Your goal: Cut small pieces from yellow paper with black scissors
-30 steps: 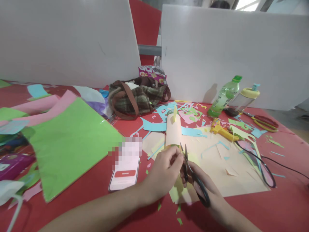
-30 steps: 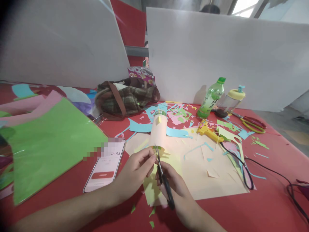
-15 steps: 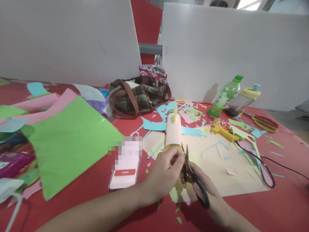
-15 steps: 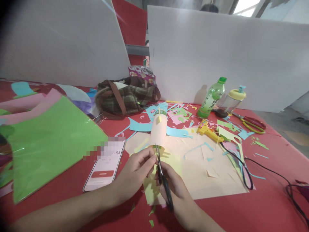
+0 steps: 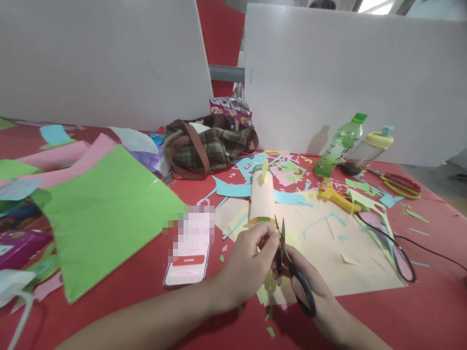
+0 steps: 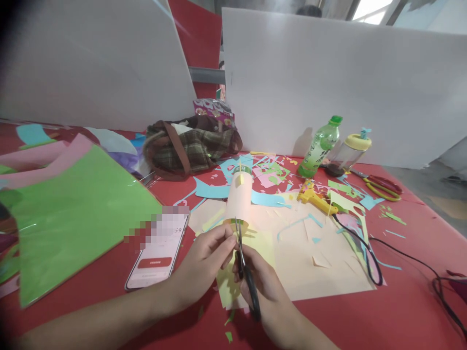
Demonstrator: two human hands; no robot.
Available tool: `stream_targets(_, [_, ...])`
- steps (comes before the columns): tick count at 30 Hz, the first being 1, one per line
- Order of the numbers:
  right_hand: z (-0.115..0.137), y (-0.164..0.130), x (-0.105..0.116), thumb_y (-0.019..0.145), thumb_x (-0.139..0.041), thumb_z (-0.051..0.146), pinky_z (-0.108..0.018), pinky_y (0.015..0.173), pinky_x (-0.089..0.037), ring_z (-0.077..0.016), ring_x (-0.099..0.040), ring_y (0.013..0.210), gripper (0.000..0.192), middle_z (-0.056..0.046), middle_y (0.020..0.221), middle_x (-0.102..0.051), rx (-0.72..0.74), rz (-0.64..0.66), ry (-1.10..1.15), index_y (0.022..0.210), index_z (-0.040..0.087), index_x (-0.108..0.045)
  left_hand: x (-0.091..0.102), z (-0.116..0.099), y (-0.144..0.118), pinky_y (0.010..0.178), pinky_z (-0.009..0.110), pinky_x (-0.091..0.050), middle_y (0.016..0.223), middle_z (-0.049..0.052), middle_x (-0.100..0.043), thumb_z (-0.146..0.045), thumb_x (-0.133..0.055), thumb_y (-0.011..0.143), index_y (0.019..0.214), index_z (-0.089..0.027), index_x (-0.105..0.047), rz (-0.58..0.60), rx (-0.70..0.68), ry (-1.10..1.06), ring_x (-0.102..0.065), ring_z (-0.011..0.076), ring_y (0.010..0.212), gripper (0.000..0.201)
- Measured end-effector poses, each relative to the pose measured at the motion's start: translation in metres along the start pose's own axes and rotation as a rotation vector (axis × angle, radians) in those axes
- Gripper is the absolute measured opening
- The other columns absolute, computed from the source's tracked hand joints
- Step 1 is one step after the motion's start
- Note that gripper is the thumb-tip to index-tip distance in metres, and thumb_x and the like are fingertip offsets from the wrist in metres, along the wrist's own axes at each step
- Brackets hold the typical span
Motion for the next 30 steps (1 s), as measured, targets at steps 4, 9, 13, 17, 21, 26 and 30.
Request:
stream_targets(4, [0.0,-0.0003,0.0,0.075,-0.048,0.045,-0.028,0.068,-0.035,-0.0164,-0.041,0.073,0.04,-0.002,0.081,-0.047,0.011,0.003,0.003,0.109,0.024,-0.046,0.0002,-0.0012,-0.0001,0.042,0.017,-0.036,0.046,-0.007,-0.042,-0.028,-0.035,0.083,0.058,-0.017,-0.036,0.006,0.006,-0.012,-0.044,0.0056,0.041,0.027])
stream_targets(9, [-0.0039,-0.002,0.0012,0.076,-0.047,0.043,-0.028,0.068,-0.035,-0.0165,-0.041,0.074,0.04,-0.003,0.082,-0.046,0.008,0.01,-0.001,0.11,0.022,-0.044,0.0004,-0.0018,0.0004,0.041,0.017,-0.036,0.046,-0.007,-0.041,-0.027,-0.036,0.083,0.057,-0.017,-0.035,0.006,0.003,-0.018,-0.043,0.0053,0.04,0.028])
stream_targets(13, [-0.0053,-0.0025,0.0015,0.074,-0.048,0.046,-0.028,0.066,-0.035,-0.0161,-0.04,0.071,0.041,-0.002,0.08,-0.045,-0.003,0.01,0.012,0.108,0.022,-0.046,0.0003,-0.0026,0.0004,0.042,0.016,-0.035,0.046,-0.007,-0.043,-0.027,-0.035,0.083,0.057,-0.017,-0.035,0.009,-0.02,-0.011,-0.044,0.0052,0.04,0.028])
stream_targets(17, [-0.0048,-0.0022,0.0006,0.073,-0.048,0.047,-0.028,0.063,-0.036,-0.0157,-0.04,0.069,0.042,-0.002,0.079,-0.045,-0.018,0.004,0.01,0.108,0.023,-0.046,0.0002,-0.0034,0.0005,0.042,0.016,-0.034,0.045,-0.007,-0.041,-0.028,-0.034,0.084,0.057,-0.017,-0.034,0.021,-0.018,0.008,-0.043,0.0054,0.041,0.029])
stream_targets(21, [-0.0026,-0.0018,0.0005,0.073,-0.048,0.048,-0.026,0.059,-0.037,-0.0153,-0.04,0.066,0.041,-0.001,0.076,-0.046,-0.021,-0.006,-0.013,0.107,0.025,-0.046,0.0031,-0.0051,0.0015,0.044,0.017,-0.031,0.046,-0.007,-0.038,-0.026,-0.033,0.083,0.057,-0.017,-0.035,-0.004,-0.032,0.11,-0.038,0.0058,0.043,0.027])
stream_targets(26, [-0.0039,-0.0017,0.0029,0.073,-0.049,0.047,-0.024,0.054,-0.036,-0.0142,-0.04,0.063,0.041,-0.001,0.074,-0.046,-0.028,-0.012,-0.032,0.109,0.027,-0.045,0.0067,-0.0058,0.0033,0.049,0.019,-0.03,0.05,-0.006,-0.034,-0.021,-0.033,0.082,0.061,-0.016,-0.041,-0.015,-0.052,0.263,-0.034,0.0064,0.047,0.023])
stream_targets(30, [-0.0052,-0.001,0.0038,0.073,-0.049,0.047,-0.025,0.055,-0.035,-0.0139,-0.04,0.062,0.042,0.0,0.074,-0.046,-0.016,-0.008,-0.028,0.109,0.026,-0.045,0.0082,-0.0078,0.0048,0.05,0.019,-0.03,0.052,-0.006,-0.035,-0.022,-0.034,0.082,0.062,-0.016,-0.043,-0.009,-0.059,0.278,-0.035,0.0063,0.049,0.022])
Point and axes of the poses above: each hand's wrist, its own y-axis towards the middle knuckle, its own x-axis out of the back of the hand, z = x × y, the point moved 3 cm from there along y, towards the middle knuckle
